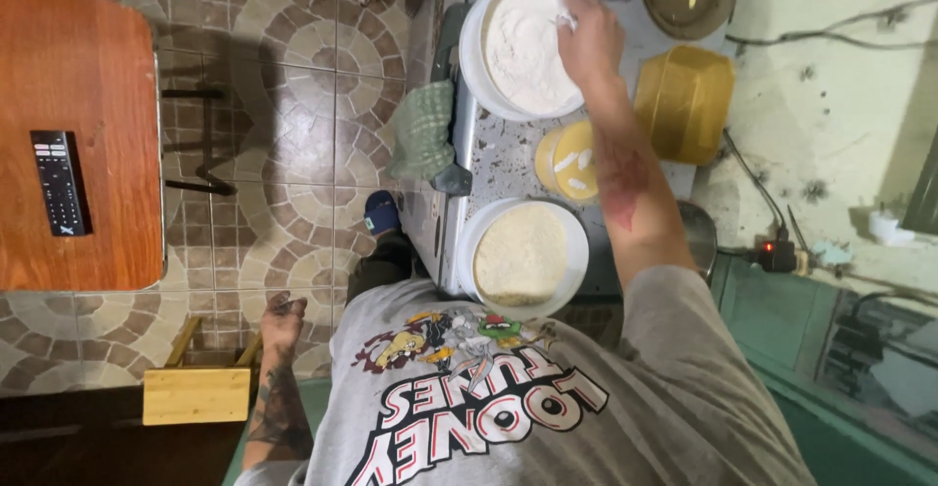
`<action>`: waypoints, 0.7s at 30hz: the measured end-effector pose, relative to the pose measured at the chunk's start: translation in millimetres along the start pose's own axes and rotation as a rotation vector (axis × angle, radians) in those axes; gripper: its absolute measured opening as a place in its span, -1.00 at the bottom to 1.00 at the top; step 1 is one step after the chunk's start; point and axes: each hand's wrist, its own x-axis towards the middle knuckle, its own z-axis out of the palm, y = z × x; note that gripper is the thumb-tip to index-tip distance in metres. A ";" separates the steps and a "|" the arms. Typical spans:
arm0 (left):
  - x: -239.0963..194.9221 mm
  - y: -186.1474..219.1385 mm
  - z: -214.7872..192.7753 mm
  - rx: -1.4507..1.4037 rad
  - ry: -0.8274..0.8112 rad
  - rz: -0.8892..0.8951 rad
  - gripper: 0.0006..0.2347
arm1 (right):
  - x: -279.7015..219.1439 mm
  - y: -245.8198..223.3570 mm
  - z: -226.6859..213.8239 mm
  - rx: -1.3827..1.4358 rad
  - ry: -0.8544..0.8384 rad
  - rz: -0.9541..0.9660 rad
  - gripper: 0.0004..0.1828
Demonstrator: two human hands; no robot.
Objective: The person is breading food items by dipping them sequentially into flour, egg wash, and breadcrumbs.
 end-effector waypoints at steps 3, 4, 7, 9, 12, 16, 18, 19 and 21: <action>-1.4 -3.5 -1.2 0.048 0.031 0.022 -0.68 | -8.5 -12.8 -15.1 0.015 0.012 -0.010 -0.60; -1.3 1.8 0.4 0.041 0.034 0.022 -0.68 | -8.6 -20.3 -19.9 0.016 0.012 -0.017 -0.60; -3.3 1.3 0.1 0.107 0.026 0.006 -0.65 | -21.8 -52.3 -38.6 0.027 -0.248 0.186 -0.60; 4.5 -7.1 1.1 0.097 0.018 0.012 -0.65 | -25.4 -92.4 -59.6 0.057 -0.520 0.320 -0.35; 6.2 1.9 1.0 0.126 0.017 0.009 -0.62 | -26.6 -36.0 -4.8 0.083 -0.382 0.021 -0.66; 3.7 6.7 -0.1 0.131 -0.002 0.000 -0.66 | -28.1 -56.4 -42.1 0.183 -0.436 0.124 -0.66; 11.6 -3.2 0.0 0.061 0.027 0.018 -0.71 | -25.4 -45.0 -39.8 0.169 -0.349 0.121 -0.71; 12.6 -5.3 0.8 0.058 0.027 0.018 -0.71 | -24.8 -41.1 -37.7 0.167 -0.348 0.118 -0.71; 14.5 -9.6 0.8 0.107 0.028 0.096 -0.69 | -23.9 -34.0 -32.5 0.231 -0.202 0.095 -0.71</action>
